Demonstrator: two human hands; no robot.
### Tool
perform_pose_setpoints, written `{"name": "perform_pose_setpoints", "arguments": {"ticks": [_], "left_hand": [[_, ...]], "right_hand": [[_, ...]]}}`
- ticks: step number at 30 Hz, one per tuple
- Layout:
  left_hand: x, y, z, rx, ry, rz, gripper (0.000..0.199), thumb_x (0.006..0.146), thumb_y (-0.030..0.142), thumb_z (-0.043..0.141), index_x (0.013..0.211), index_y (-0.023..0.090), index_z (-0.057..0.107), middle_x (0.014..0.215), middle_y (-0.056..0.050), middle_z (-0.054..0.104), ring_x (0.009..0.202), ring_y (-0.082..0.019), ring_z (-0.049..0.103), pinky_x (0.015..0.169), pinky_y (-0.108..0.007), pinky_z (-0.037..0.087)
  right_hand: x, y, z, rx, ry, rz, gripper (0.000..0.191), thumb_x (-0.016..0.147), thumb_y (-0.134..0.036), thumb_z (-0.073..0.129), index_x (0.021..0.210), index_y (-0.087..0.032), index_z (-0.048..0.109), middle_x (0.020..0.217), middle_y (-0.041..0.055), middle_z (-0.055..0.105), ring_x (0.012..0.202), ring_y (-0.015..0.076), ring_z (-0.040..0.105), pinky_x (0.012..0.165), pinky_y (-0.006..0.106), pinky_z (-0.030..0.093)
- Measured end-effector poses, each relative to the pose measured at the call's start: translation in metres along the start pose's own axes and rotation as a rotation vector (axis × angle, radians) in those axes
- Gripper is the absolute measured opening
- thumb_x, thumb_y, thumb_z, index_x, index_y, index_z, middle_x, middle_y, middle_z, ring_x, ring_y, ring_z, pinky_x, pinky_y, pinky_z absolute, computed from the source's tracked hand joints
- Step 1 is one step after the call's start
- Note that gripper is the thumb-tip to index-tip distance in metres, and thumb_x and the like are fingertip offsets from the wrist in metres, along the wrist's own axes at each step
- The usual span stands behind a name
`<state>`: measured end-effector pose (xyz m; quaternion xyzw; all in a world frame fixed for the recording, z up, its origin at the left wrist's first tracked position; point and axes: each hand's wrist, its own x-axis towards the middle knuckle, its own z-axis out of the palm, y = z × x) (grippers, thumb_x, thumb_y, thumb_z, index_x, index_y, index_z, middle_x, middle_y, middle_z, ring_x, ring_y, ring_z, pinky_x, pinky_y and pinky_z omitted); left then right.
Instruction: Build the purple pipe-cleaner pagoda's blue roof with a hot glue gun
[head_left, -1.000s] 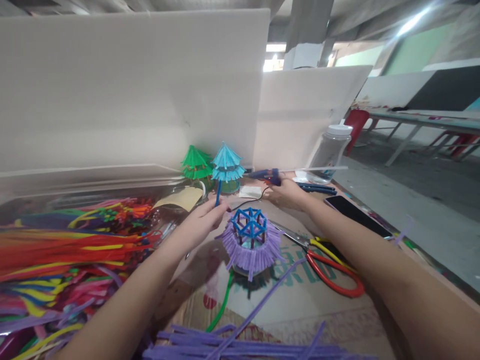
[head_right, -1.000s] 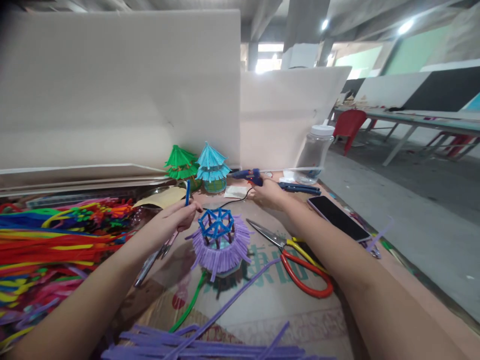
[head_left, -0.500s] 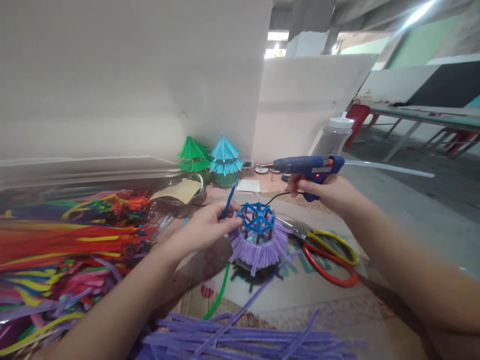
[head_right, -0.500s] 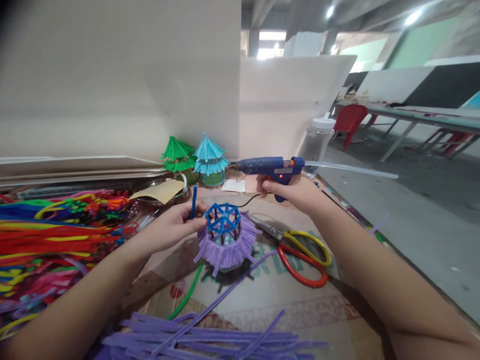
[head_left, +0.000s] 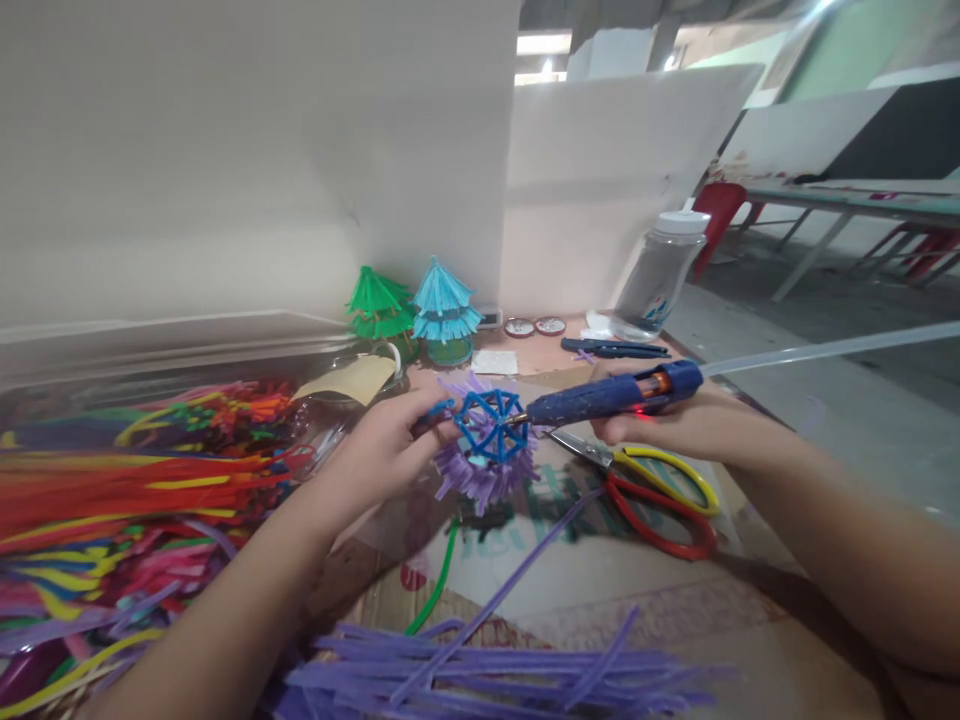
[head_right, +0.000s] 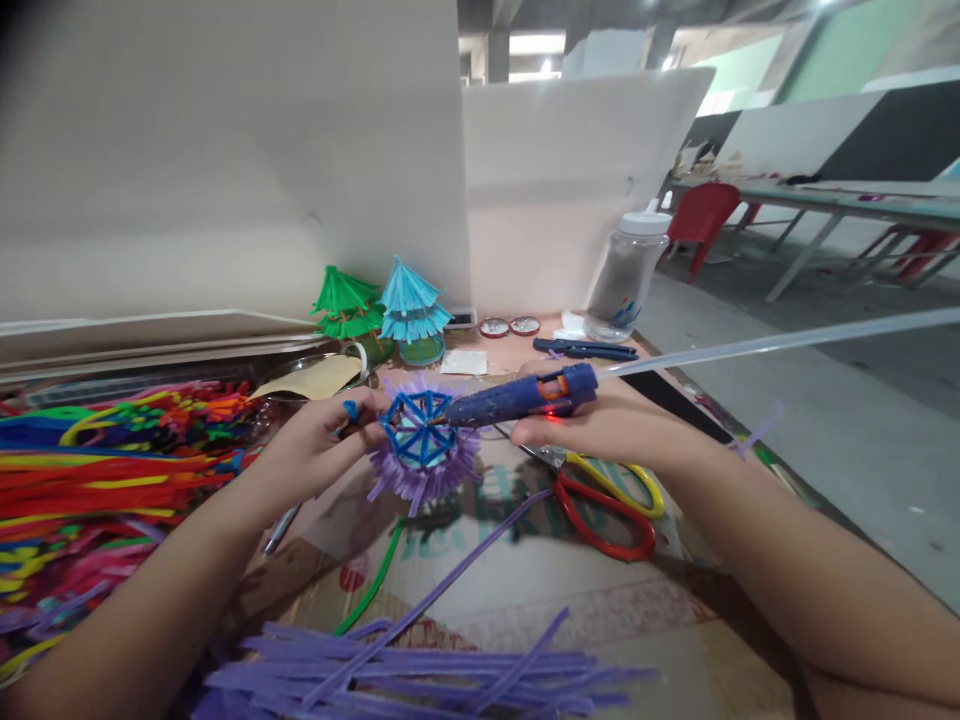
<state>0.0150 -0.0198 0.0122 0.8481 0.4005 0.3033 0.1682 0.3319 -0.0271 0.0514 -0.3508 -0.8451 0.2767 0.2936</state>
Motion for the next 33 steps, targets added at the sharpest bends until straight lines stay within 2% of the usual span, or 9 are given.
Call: {"name": "perform_pose_setpoints", "arguments": {"ticks": [6,9,11,14,16,19,21,25,33], "left_hand": [[-0.0009,-0.0017,0.0008,0.033,-0.003,0.003,0.021,0.094,0.034,0.052,0.086,0.018,0.062,0.080,-0.002,0.065,0.074,-0.015,0.059,0.065,-0.025,0.042],[-0.0015,-0.0035,0.0008,0.030,-0.009,0.005,0.021,0.095,0.034,0.051,0.088,0.018,0.063,0.081,-0.002,0.066,0.075,-0.015,0.059,0.067,-0.025,0.043],[-0.0015,-0.0041,0.0006,0.036,-0.009,0.005,0.021,0.095,0.034,0.051,0.088,0.018,0.063,0.081,-0.002,0.065,0.075,-0.015,0.060,0.067,-0.025,0.044],[-0.0011,-0.0040,0.0003,0.043,0.001,0.013,0.021,0.095,0.034,0.050,0.088,0.018,0.062,0.082,-0.002,0.066,0.076,-0.016,0.060,0.067,-0.025,0.043],[-0.0008,-0.0033,0.0000,0.041,0.004,0.020,0.021,0.095,0.034,0.050,0.087,0.018,0.062,0.080,-0.001,0.065,0.074,-0.015,0.059,0.066,-0.025,0.043],[-0.0006,-0.0019,-0.0001,0.038,0.000,0.023,0.020,0.094,0.033,0.051,0.085,0.018,0.061,0.077,0.000,0.063,0.071,-0.014,0.057,0.064,-0.025,0.042],[-0.0003,-0.0011,-0.0001,0.035,-0.003,0.026,0.020,0.094,0.034,0.051,0.085,0.018,0.061,0.077,0.000,0.063,0.071,-0.015,0.057,0.064,-0.024,0.042],[0.0006,-0.0004,-0.0005,0.030,-0.002,0.028,0.019,0.094,0.032,0.050,0.085,0.018,0.061,0.078,0.000,0.064,0.072,-0.015,0.058,0.065,-0.025,0.042],[0.0014,0.0003,-0.0016,0.029,-0.017,0.016,0.021,0.093,0.032,0.048,0.084,0.017,0.060,0.074,0.000,0.061,0.069,-0.014,0.056,0.064,-0.024,0.041]], "right_hand": [[0.0000,0.0046,0.0030,-0.043,0.057,0.030,0.034,0.078,-0.053,0.073,0.073,-0.022,0.061,0.070,0.0012,0.061,0.069,0.0197,0.057,0.067,0.033,0.049],[0.0009,0.0035,0.0032,0.017,0.048,0.031,0.031,0.078,-0.053,0.074,0.085,-0.023,0.066,0.085,0.0042,0.069,0.082,0.0236,0.064,0.077,0.036,0.053],[0.0017,0.0029,0.0033,0.029,0.038,0.040,0.033,0.078,-0.053,0.074,0.088,-0.022,0.066,0.086,0.0041,0.070,0.081,0.0233,0.065,0.073,0.035,0.053],[0.0019,0.0023,0.0035,-0.023,0.032,0.037,0.036,0.077,-0.056,0.074,0.078,-0.022,0.063,0.071,0.0010,0.065,0.068,0.0201,0.061,0.062,0.032,0.050],[0.0014,0.0019,0.0041,-0.016,0.050,0.036,0.034,0.077,-0.054,0.074,0.075,-0.022,0.061,0.071,0.0013,0.065,0.069,0.0203,0.061,0.064,0.032,0.050],[0.0008,0.0014,0.0055,0.028,0.068,0.051,0.030,0.076,-0.049,0.076,0.079,-0.023,0.062,0.084,0.0039,0.071,0.081,0.0231,0.064,0.074,0.034,0.053],[0.0006,0.0017,0.0060,0.015,0.067,0.066,0.029,0.076,-0.049,0.076,0.081,-0.023,0.064,0.086,0.0044,0.072,0.082,0.0237,0.064,0.073,0.034,0.053],[0.0003,0.0032,0.0049,-0.048,0.069,0.090,0.036,0.075,-0.055,0.075,0.072,-0.023,0.061,0.072,0.0028,0.065,0.070,0.0216,0.059,0.063,0.033,0.049],[-0.0001,0.0001,0.0036,-0.035,0.063,0.085,0.033,0.075,-0.051,0.076,0.071,-0.022,0.061,0.065,-0.0004,0.058,0.064,0.0179,0.054,0.061,0.030,0.045]]}}
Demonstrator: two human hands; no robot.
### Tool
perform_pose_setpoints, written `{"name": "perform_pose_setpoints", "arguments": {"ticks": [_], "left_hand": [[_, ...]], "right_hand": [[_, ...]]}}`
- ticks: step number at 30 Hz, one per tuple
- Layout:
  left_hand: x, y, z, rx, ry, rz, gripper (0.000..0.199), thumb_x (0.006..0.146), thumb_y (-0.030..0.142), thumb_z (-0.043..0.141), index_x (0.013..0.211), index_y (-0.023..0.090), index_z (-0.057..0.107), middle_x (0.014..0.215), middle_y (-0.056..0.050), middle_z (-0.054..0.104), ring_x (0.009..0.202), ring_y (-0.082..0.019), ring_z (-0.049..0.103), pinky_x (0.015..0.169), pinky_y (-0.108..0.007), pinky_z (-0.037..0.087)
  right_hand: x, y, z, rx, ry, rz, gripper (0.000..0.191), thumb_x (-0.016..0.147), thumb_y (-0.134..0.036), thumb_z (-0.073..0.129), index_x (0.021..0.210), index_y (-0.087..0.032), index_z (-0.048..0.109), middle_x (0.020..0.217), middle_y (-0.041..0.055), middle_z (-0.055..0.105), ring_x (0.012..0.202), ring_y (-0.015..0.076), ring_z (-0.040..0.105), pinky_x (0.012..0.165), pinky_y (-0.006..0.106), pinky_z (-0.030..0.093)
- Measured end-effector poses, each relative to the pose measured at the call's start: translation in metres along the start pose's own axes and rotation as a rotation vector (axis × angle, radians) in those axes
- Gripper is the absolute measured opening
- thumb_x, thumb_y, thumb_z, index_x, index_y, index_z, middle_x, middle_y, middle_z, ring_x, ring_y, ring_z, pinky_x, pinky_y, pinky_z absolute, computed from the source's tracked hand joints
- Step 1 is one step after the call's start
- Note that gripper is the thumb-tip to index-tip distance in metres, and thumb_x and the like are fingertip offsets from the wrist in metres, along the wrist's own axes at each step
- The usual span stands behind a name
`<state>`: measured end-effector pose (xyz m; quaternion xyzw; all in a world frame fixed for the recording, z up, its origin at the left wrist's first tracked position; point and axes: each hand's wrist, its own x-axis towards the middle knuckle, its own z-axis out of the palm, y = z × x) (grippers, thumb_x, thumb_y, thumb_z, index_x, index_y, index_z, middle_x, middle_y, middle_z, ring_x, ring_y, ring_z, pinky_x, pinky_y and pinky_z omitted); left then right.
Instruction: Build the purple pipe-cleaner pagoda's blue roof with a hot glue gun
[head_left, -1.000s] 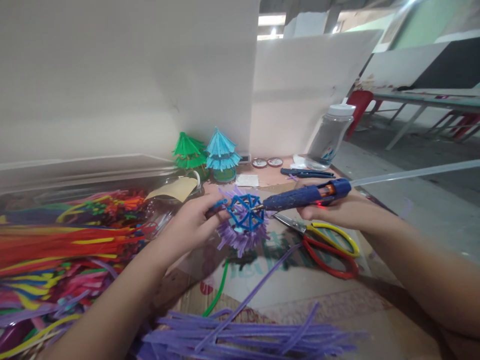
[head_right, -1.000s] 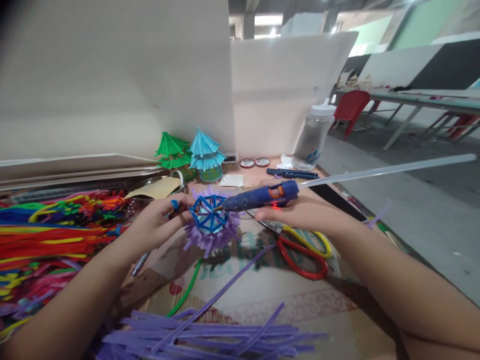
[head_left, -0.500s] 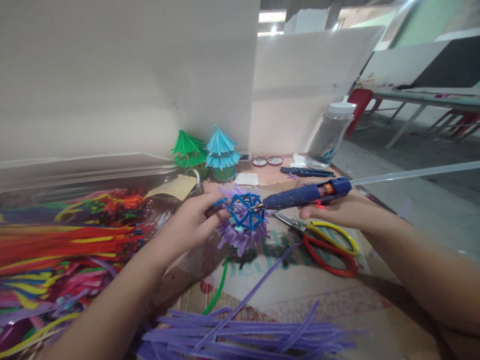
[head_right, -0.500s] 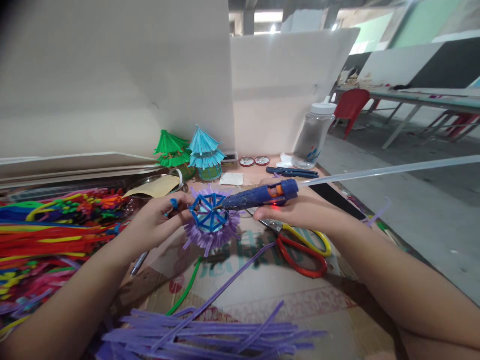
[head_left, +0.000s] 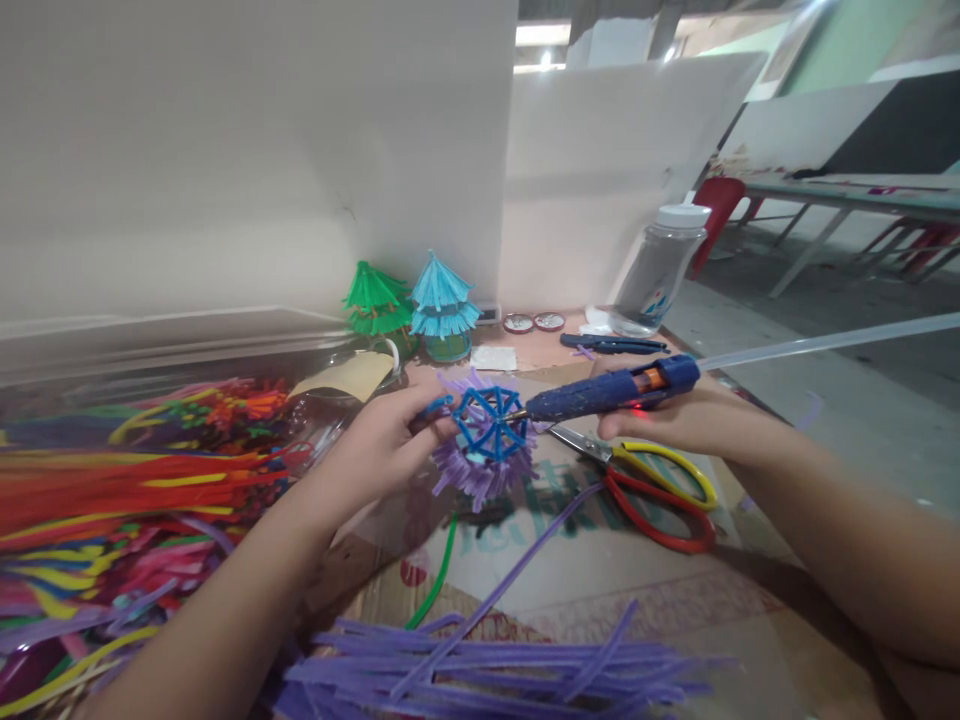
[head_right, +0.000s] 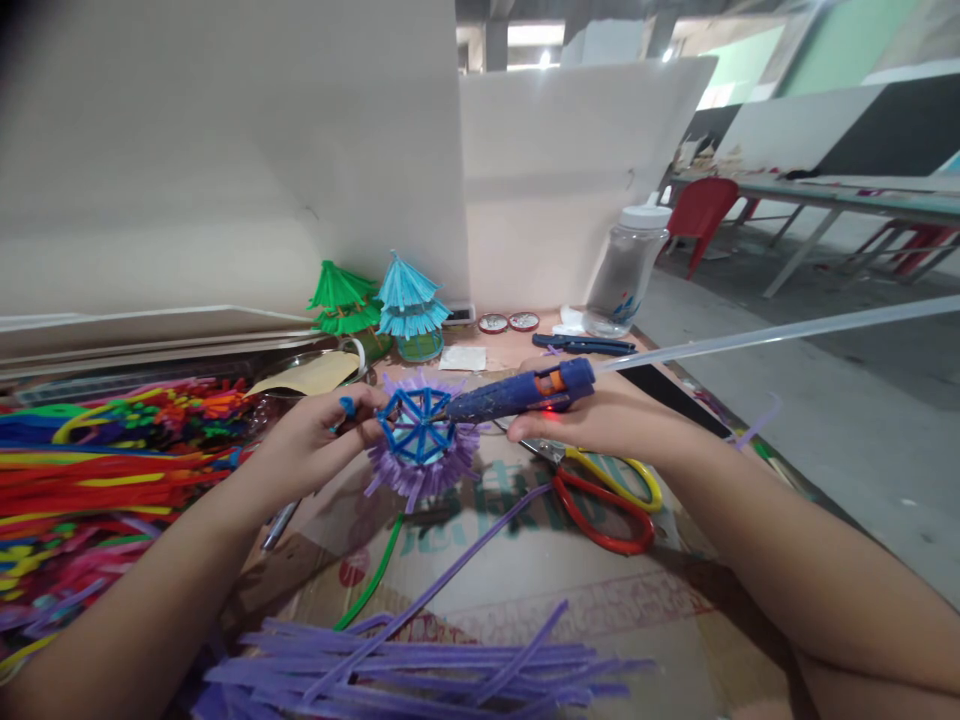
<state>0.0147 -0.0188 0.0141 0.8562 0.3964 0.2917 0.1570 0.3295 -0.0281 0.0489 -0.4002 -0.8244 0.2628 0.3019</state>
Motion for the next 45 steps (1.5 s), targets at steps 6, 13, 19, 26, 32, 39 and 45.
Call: {"name": "perform_pose_setpoints", "arguments": {"ticks": [6,13,19,26,32,39,45], "left_hand": [[0.000,-0.001,0.000,-0.035,-0.003,-0.020,0.021,0.092,0.033,0.049,0.084,0.017,0.060,0.073,0.001,0.059,0.069,-0.014,0.055,0.063,-0.024,0.041],[-0.001,-0.021,0.003,-0.127,0.004,-0.070,0.020,0.092,0.035,0.053,0.092,0.017,0.062,0.082,0.000,0.062,0.076,-0.016,0.060,0.071,-0.026,0.046],[0.000,-0.023,0.000,-0.125,0.010,-0.048,0.019,0.091,0.035,0.054,0.088,0.018,0.062,0.080,0.000,0.063,0.075,-0.015,0.060,0.069,-0.025,0.046],[0.001,-0.019,-0.002,-0.117,0.001,-0.079,0.023,0.090,0.037,0.054,0.092,0.017,0.064,0.081,-0.002,0.067,0.076,-0.018,0.063,0.070,-0.028,0.048],[0.000,-0.017,-0.003,-0.112,0.000,-0.092,0.025,0.090,0.039,0.054,0.093,0.017,0.066,0.083,-0.003,0.070,0.079,-0.019,0.065,0.073,-0.029,0.049],[0.001,-0.015,-0.003,-0.116,-0.006,-0.116,0.026,0.089,0.039,0.056,0.094,0.016,0.067,0.078,-0.002,0.069,0.072,-0.017,0.063,0.068,-0.027,0.049],[0.002,-0.013,-0.003,-0.089,-0.003,-0.119,0.025,0.087,0.038,0.054,0.093,0.016,0.066,0.076,-0.002,0.067,0.070,-0.017,0.062,0.066,-0.027,0.048]], "right_hand": [[0.004,0.002,-0.002,0.043,-0.038,-0.090,0.035,0.075,-0.056,0.075,0.075,-0.021,0.067,0.068,0.0006,0.064,0.070,0.0202,0.061,0.068,0.032,0.050],[-0.004,0.016,-0.014,0.109,-0.089,-0.007,0.032,0.082,-0.050,0.072,0.094,-0.020,0.075,0.091,0.0054,0.077,0.087,0.0217,0.071,0.077,0.034,0.055],[-0.001,0.019,-0.017,0.034,-0.151,-0.058,0.032,0.086,-0.049,0.069,0.093,-0.018,0.072,0.090,0.0052,0.073,0.084,0.0192,0.068,0.074,0.031,0.052],[0.000,0.018,-0.018,-0.029,-0.156,-0.039,0.037,0.084,-0.053,0.067,0.088,-0.017,0.061,0.078,0.0012,0.059,0.071,0.0160,0.055,0.061,0.028,0.043],[0.001,0.018,-0.016,-0.013,-0.140,0.000,0.043,0.081,-0.057,0.070,0.095,-0.018,0.060,0.079,0.0015,0.060,0.070,0.0168,0.055,0.060,0.028,0.042],[0.002,0.017,-0.013,-0.066,-0.107,0.030,0.044,0.078,-0.061,0.070,0.090,-0.019,0.061,0.074,-0.0003,0.059,0.068,0.0168,0.054,0.059,0.028,0.037],[0.003,0.016,-0.014,-0.138,-0.072,0.061,0.047,0.075,-0.065,0.070,0.086,-0.021,0.060,0.071,-0.0008,0.056,0.066,0.0172,0.051,0.059,0.029,0.036]]}}
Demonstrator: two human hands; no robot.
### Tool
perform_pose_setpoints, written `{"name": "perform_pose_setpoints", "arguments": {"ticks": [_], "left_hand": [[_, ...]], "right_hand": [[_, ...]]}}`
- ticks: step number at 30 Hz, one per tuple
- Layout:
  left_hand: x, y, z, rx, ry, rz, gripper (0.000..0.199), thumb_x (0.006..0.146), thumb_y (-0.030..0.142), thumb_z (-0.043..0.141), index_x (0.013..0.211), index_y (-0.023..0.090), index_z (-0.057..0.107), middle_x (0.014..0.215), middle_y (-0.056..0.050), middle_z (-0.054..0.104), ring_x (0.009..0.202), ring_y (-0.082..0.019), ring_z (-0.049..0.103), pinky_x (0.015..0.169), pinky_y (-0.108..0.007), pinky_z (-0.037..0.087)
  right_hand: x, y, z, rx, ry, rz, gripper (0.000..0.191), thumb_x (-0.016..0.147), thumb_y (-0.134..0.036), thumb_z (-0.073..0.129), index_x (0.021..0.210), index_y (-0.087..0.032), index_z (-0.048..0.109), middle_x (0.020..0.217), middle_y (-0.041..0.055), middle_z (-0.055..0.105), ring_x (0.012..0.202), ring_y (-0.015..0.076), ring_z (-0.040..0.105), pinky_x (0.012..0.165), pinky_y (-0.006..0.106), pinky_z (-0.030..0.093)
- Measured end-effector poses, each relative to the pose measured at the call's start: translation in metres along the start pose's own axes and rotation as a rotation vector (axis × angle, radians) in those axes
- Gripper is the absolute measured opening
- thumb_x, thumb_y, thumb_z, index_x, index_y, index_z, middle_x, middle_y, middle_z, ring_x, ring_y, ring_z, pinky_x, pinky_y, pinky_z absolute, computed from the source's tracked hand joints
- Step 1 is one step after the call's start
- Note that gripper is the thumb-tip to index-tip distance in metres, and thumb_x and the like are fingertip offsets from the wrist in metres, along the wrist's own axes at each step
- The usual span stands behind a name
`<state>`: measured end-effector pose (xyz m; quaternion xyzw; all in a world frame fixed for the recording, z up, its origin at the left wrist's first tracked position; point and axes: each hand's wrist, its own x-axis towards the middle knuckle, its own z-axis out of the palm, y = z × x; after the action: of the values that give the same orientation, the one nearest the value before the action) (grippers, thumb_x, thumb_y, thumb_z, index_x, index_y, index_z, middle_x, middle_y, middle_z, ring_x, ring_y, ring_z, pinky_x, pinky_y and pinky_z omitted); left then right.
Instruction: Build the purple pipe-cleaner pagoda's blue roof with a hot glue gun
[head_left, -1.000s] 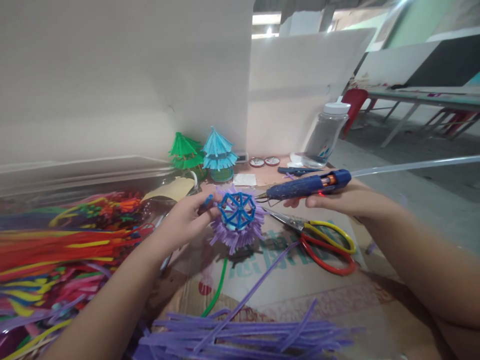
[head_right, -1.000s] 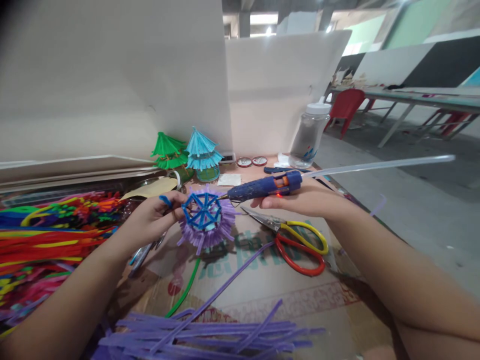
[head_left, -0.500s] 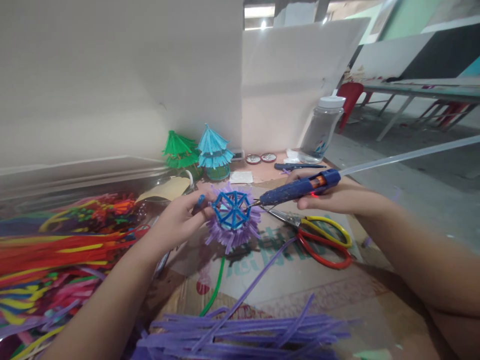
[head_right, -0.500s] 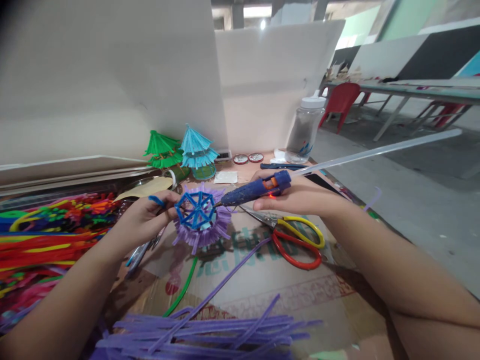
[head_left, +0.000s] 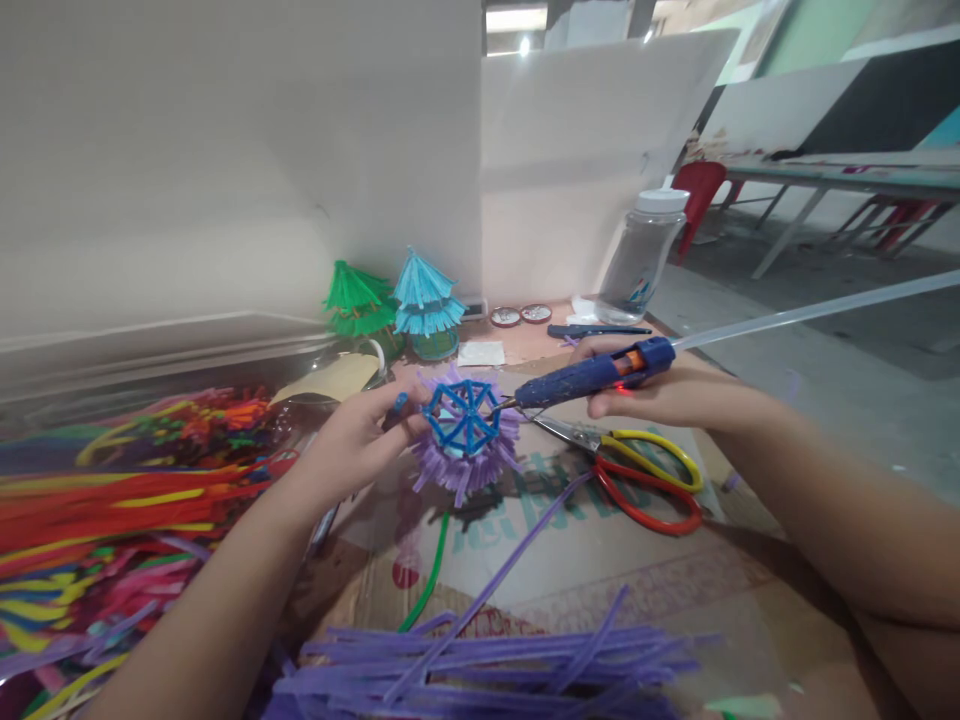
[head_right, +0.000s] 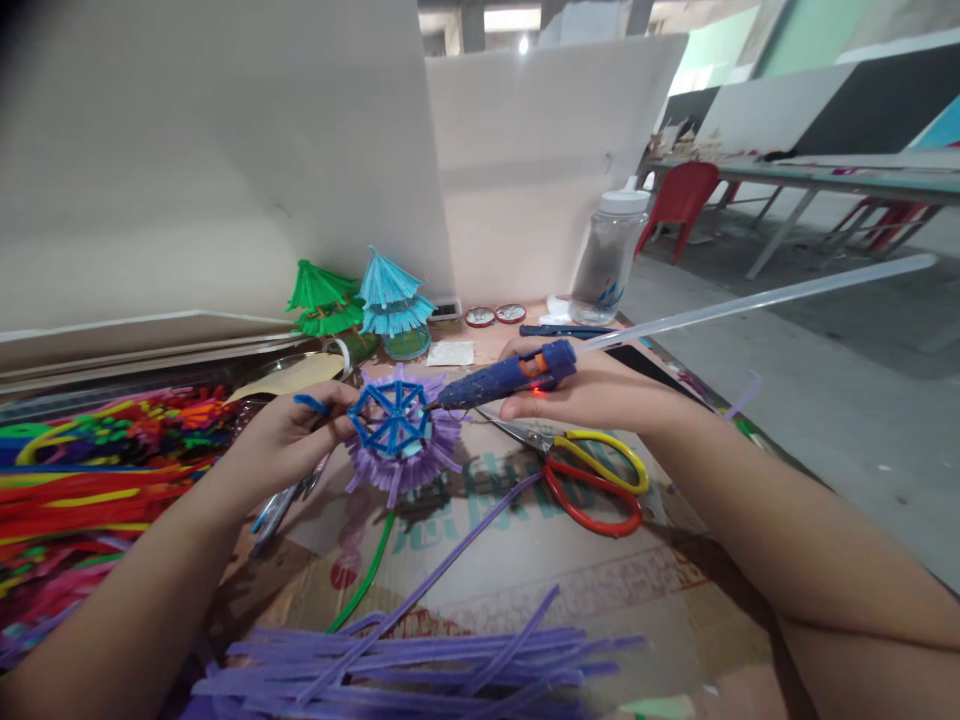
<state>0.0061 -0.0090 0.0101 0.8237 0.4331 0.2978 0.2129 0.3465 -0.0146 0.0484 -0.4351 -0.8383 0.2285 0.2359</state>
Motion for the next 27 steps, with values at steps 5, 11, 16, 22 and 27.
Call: {"name": "perform_pose_setpoints", "arguments": {"ticks": [5,11,16,22,27], "left_hand": [[-0.0008,-0.0013,-0.0009,0.024,-0.003,0.005,0.025,0.088,0.039,0.054,0.094,0.017,0.065,0.080,-0.003,0.070,0.075,-0.018,0.064,0.070,-0.028,0.049],[-0.0008,-0.0004,-0.0015,0.008,-0.013,0.011,0.025,0.089,0.039,0.054,0.094,0.017,0.065,0.083,-0.004,0.071,0.079,-0.020,0.066,0.073,-0.030,0.051],[-0.0013,0.0007,-0.0013,0.015,-0.016,0.026,0.023,0.089,0.036,0.054,0.095,0.017,0.065,0.083,-0.004,0.071,0.078,-0.019,0.065,0.073,-0.029,0.050],[-0.0010,-0.0023,-0.0007,0.014,-0.023,0.038,0.024,0.091,0.038,0.054,0.094,0.017,0.065,0.085,-0.004,0.070,0.080,-0.020,0.064,0.074,-0.030,0.049],[-0.0009,-0.0020,-0.0010,0.007,-0.019,0.040,0.023,0.091,0.037,0.054,0.094,0.017,0.065,0.083,-0.004,0.069,0.079,-0.019,0.064,0.073,-0.030,0.049]], "right_hand": [[-0.0008,0.0015,-0.0008,0.071,-0.018,-0.042,0.044,0.076,-0.062,0.072,0.088,-0.021,0.061,0.074,-0.0007,0.058,0.068,0.0169,0.053,0.058,0.028,0.036],[-0.0026,0.0026,-0.0007,0.052,0.011,-0.048,0.039,0.078,-0.057,0.073,0.090,-0.022,0.062,0.075,-0.0002,0.061,0.068,0.0168,0.054,0.059,0.027,0.038],[-0.0016,-0.0003,-0.0003,0.019,-0.001,-0.023,0.045,0.077,-0.063,0.071,0.090,-0.020,0.062,0.075,0.0008,0.060,0.068,0.0174,0.054,0.059,0.028,0.038],[-0.0023,-0.0037,-0.0015,0.064,-0.014,-0.022,0.047,0.078,-0.063,0.070,0.090,-0.018,0.060,0.078,0.0019,0.061,0.072,0.0182,0.054,0.062,0.029,0.039],[-0.0026,-0.0026,-0.0026,0.078,-0.029,-0.002,0.048,0.078,-0.063,0.070,0.092,-0.018,0.061,0.079,0.0024,0.059,0.072,0.0183,0.053,0.063,0.030,0.040]]}}
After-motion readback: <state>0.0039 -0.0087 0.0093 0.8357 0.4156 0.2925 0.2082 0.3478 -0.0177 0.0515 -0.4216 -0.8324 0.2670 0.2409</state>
